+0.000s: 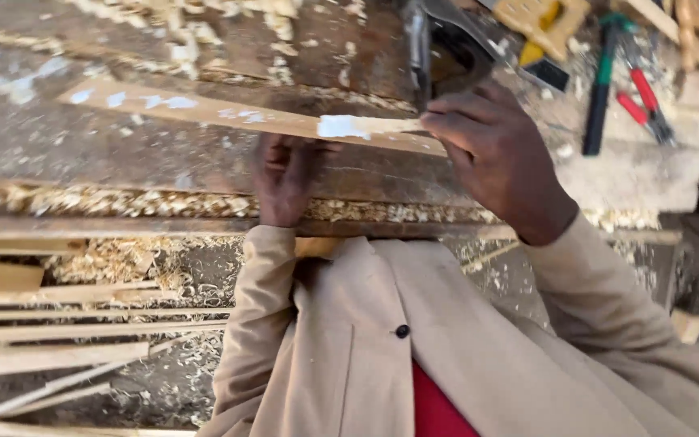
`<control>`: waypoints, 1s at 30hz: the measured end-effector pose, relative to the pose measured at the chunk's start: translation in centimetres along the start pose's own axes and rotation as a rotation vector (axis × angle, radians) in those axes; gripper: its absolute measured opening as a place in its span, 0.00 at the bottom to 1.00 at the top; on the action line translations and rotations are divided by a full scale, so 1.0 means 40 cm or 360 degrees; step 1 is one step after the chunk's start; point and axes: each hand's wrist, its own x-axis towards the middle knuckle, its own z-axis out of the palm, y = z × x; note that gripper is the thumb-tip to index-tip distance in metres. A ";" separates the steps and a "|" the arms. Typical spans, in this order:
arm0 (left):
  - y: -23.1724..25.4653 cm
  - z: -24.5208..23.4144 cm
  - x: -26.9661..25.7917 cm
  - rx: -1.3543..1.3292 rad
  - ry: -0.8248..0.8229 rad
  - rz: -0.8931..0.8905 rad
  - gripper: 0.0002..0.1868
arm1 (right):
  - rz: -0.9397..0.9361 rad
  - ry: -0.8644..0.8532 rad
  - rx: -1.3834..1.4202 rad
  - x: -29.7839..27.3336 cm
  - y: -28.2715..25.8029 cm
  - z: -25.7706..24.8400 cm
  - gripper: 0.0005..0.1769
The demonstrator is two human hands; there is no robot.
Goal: Applying glue to a wooden strip and using a hammer and pliers to assemble or repair a wooden frame on a workbench.
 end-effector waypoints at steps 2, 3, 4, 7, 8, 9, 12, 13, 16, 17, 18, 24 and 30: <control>-0.005 -0.010 0.001 -0.0026 0.0031 0.0069 0.05 | -0.0051 -0.0146 -0.0119 -0.007 0.012 -0.009 0.09; -0.008 -0.003 0.003 -0.0028 0.0011 0.0066 0.05 | -0.0034 -0.0136 -0.0126 -0.025 0.021 -0.020 0.09; -0.006 -0.004 0.001 -0.0063 -0.0002 0.0063 0.04 | 0.0027 -0.0225 -0.0266 -0.037 0.029 -0.025 0.09; -0.007 -0.008 -0.004 -0.0094 -0.0023 0.0039 0.05 | 0.0107 -0.0363 -0.0394 -0.057 0.018 -0.064 0.08; -0.009 -0.006 0.001 -0.0095 -0.0030 0.0038 0.06 | 0.0113 -0.0403 -0.0394 -0.059 0.011 -0.083 0.08; -0.011 -0.006 0.003 -0.0095 -0.0039 0.0034 0.06 | 0.0123 -0.0401 -0.0395 -0.059 0.008 -0.088 0.08; -0.016 -0.007 0.000 -0.0038 -0.0037 0.0069 0.05 | 0.0094 -0.0298 -0.0621 -0.062 -0.008 -0.089 0.10; -0.017 -0.009 -0.001 -0.0087 -0.0031 0.0070 0.04 | 0.0075 -0.0341 -0.0603 -0.057 -0.009 -0.082 0.11; -0.019 0.001 0.001 -0.0153 -0.0044 0.0081 0.03 | 0.0133 -0.0414 -0.0553 -0.070 -0.001 -0.083 0.09; -0.016 0.001 0.002 -0.0143 -0.0025 0.0112 0.03 | 0.0164 -0.0436 -0.0504 -0.074 0.004 -0.083 0.08; -0.017 0.003 0.004 -0.0135 -0.0017 0.0116 0.03 | 0.0154 -0.0433 -0.0497 -0.086 0.013 -0.092 0.08; -0.028 0.002 0.001 -0.0158 0.0002 0.0106 0.03 | 0.0183 -0.0336 -0.0441 -0.102 0.005 -0.107 0.08; -0.085 -0.017 -0.015 -0.0149 0.0095 -0.0026 0.05 | -0.0053 -0.0008 -0.0273 -0.064 -0.016 -0.075 0.07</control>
